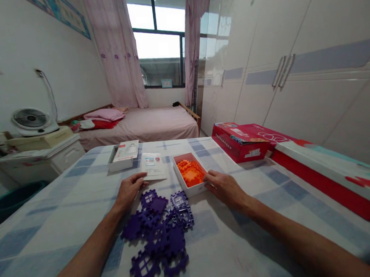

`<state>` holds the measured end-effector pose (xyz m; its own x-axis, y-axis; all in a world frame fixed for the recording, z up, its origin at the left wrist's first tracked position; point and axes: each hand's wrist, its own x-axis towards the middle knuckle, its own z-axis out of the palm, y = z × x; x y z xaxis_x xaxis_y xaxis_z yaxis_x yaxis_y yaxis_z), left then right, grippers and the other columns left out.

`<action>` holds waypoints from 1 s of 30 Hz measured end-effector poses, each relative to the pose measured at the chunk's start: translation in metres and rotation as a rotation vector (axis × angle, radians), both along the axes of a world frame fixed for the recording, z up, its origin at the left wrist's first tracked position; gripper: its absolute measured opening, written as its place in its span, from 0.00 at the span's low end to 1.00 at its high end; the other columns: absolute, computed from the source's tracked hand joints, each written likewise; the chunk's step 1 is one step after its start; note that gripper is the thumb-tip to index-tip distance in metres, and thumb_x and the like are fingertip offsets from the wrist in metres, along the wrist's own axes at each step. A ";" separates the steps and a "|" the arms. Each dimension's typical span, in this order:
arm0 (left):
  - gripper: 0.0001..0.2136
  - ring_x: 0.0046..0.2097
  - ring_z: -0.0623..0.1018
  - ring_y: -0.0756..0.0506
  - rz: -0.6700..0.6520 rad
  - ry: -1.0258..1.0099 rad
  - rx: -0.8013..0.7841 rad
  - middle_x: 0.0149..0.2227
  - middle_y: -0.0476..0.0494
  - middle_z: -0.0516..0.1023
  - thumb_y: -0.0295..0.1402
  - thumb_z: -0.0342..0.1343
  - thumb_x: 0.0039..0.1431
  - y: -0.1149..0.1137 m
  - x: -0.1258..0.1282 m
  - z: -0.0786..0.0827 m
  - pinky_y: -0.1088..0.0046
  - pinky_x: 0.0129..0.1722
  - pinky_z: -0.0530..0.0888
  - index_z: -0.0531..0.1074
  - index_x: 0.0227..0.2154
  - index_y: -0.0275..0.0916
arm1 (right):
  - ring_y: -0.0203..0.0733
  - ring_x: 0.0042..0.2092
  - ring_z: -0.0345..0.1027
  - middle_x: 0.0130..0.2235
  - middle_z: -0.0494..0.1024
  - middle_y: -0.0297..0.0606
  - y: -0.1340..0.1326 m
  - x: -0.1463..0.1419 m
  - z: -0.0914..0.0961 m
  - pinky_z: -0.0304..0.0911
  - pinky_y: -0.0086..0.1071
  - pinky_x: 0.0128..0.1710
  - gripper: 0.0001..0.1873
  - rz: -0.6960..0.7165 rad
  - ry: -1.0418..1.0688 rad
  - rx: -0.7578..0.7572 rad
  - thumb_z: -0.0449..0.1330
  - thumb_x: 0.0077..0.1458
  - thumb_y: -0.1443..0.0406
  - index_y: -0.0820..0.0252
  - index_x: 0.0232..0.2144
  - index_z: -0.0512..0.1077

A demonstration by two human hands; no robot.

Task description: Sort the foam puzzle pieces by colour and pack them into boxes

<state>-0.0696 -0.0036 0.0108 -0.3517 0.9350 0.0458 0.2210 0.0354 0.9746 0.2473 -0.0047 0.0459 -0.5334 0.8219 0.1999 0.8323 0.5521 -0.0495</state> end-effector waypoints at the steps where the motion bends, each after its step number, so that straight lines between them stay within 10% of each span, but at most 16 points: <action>1: 0.24 0.31 0.77 0.46 -0.002 -0.003 -0.001 0.26 0.43 0.80 0.36 0.57 0.42 0.001 -0.001 -0.001 0.72 0.37 0.72 0.74 0.43 0.29 | 0.38 0.40 0.68 0.41 0.72 0.37 -0.008 0.012 0.001 0.60 0.28 0.37 0.07 -0.010 0.000 -0.010 0.51 0.58 0.67 0.58 0.37 0.68; 10: 0.22 0.30 0.77 0.46 0.015 -0.008 -0.011 0.25 0.44 0.79 0.36 0.57 0.41 -0.002 0.002 0.002 0.73 0.35 0.72 0.75 0.42 0.30 | 0.33 0.29 0.68 0.46 0.71 0.41 -0.072 0.078 0.016 0.66 0.31 0.33 0.12 -0.083 0.253 -0.075 0.51 0.60 0.60 0.56 0.42 0.69; 17: 0.25 0.31 0.77 0.45 0.005 0.009 -0.035 0.25 0.43 0.80 0.38 0.56 0.41 -0.003 0.002 0.004 0.73 0.34 0.72 0.74 0.44 0.30 | 0.40 0.50 0.68 0.53 0.70 0.39 -0.052 0.060 0.018 0.64 0.34 0.49 0.17 0.106 0.228 -0.080 0.51 0.58 0.69 0.54 0.48 0.69; 30: 0.24 0.31 0.77 0.45 0.009 0.013 -0.031 0.25 0.43 0.80 0.36 0.56 0.42 -0.001 0.003 0.003 0.74 0.34 0.72 0.74 0.43 0.29 | 0.35 0.36 0.69 0.39 0.75 0.38 -0.033 0.054 0.023 0.64 0.29 0.36 0.08 0.104 0.505 -0.071 0.54 0.58 0.64 0.58 0.35 0.73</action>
